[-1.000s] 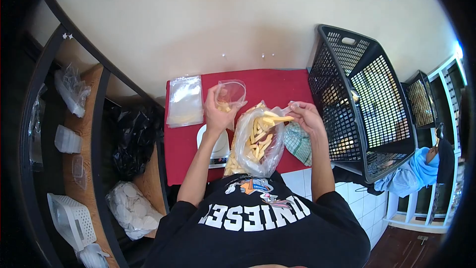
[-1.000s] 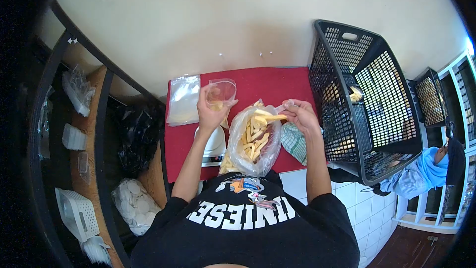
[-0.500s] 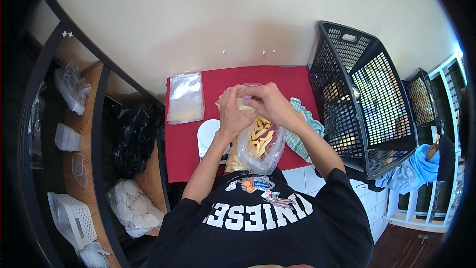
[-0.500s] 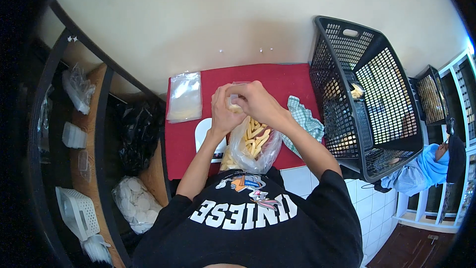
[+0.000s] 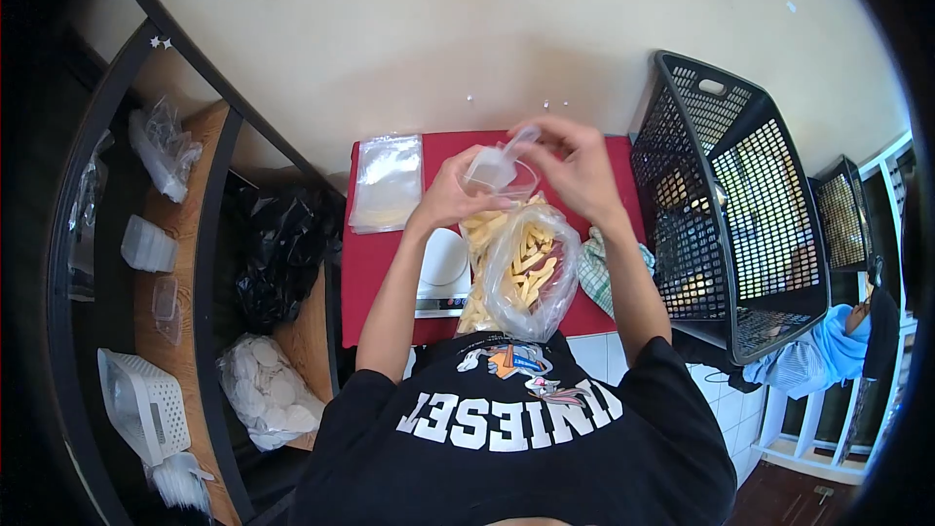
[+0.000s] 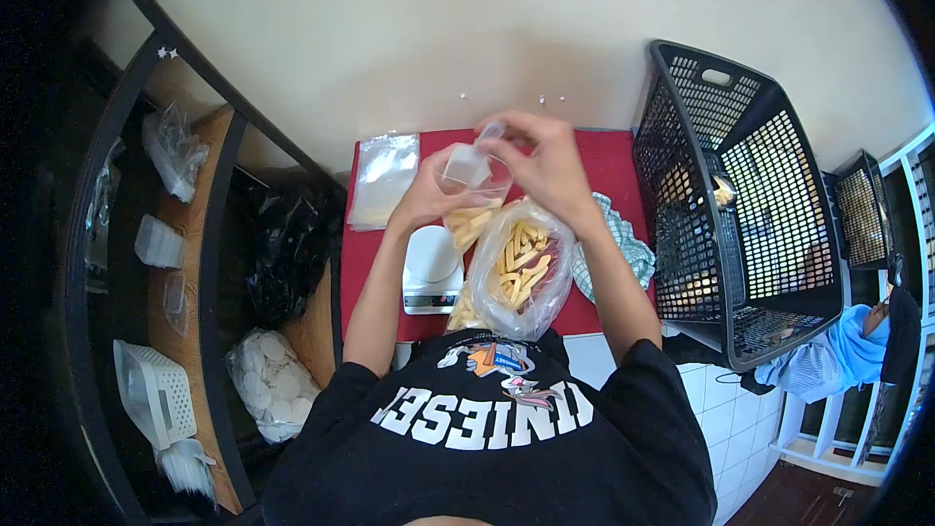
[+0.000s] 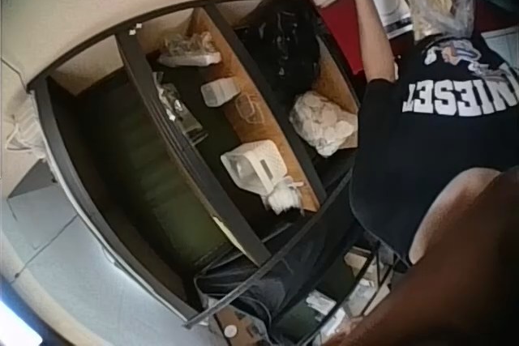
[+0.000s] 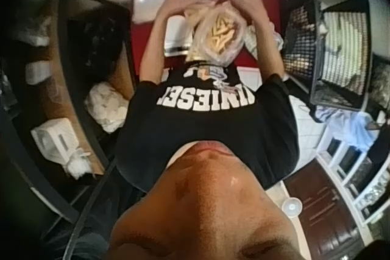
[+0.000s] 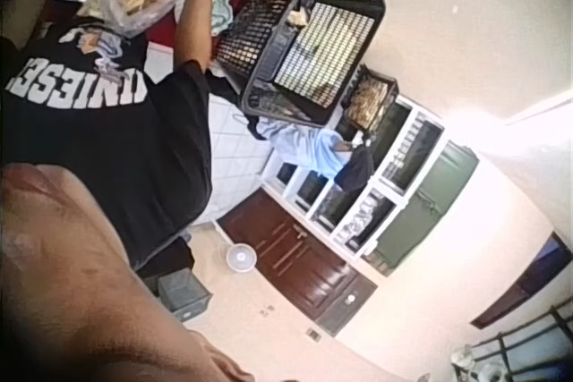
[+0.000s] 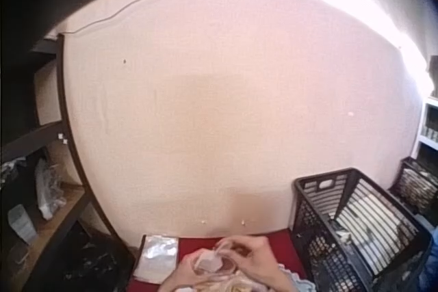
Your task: Weighing and placing fries into small plastic bags.
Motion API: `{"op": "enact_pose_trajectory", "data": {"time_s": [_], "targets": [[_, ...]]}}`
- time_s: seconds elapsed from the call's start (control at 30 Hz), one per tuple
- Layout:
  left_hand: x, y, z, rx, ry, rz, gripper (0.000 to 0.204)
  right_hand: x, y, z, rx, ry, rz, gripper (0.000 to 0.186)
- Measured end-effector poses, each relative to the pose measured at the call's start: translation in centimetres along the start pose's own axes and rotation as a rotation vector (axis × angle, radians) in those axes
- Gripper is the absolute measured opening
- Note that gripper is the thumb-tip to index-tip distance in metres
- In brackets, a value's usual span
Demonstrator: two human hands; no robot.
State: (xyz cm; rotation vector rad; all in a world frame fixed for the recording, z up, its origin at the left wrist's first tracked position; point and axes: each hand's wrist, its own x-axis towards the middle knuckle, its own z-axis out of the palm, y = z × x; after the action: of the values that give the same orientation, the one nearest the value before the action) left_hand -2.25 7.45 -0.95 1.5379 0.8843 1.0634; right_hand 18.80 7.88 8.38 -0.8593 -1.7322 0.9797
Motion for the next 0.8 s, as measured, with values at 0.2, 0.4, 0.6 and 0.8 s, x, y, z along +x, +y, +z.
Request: {"op": "enact_pose_trajectory", "data": {"time_s": [0.2, 0.4, 0.6, 0.8], "targets": [[-0.3, -5.1, -2.3, -0.638, -0.246, -0.020, 0.063, 0.6, 1.5, 0.7, -0.020, -0.282, -0.002, 0.012], [-0.4, -5.3, -1.4, -0.887, -0.385, -0.089, 0.100, 0.7, 3.2, 1.3, -0.004, -0.267, 0.294, 0.013], [-3.3, -2.3, -0.2, -0.470, -0.307, -0.001, 0.124, 0.6, 5.0, 0.8, 0.064, -0.058, 0.378, 0.014], [-5.6, -6.0, -3.0, -0.313, -0.024, -0.004, 0.082, -1.2, 3.4, -1.0, 0.297, 0.092, 0.147, 0.017]]}}
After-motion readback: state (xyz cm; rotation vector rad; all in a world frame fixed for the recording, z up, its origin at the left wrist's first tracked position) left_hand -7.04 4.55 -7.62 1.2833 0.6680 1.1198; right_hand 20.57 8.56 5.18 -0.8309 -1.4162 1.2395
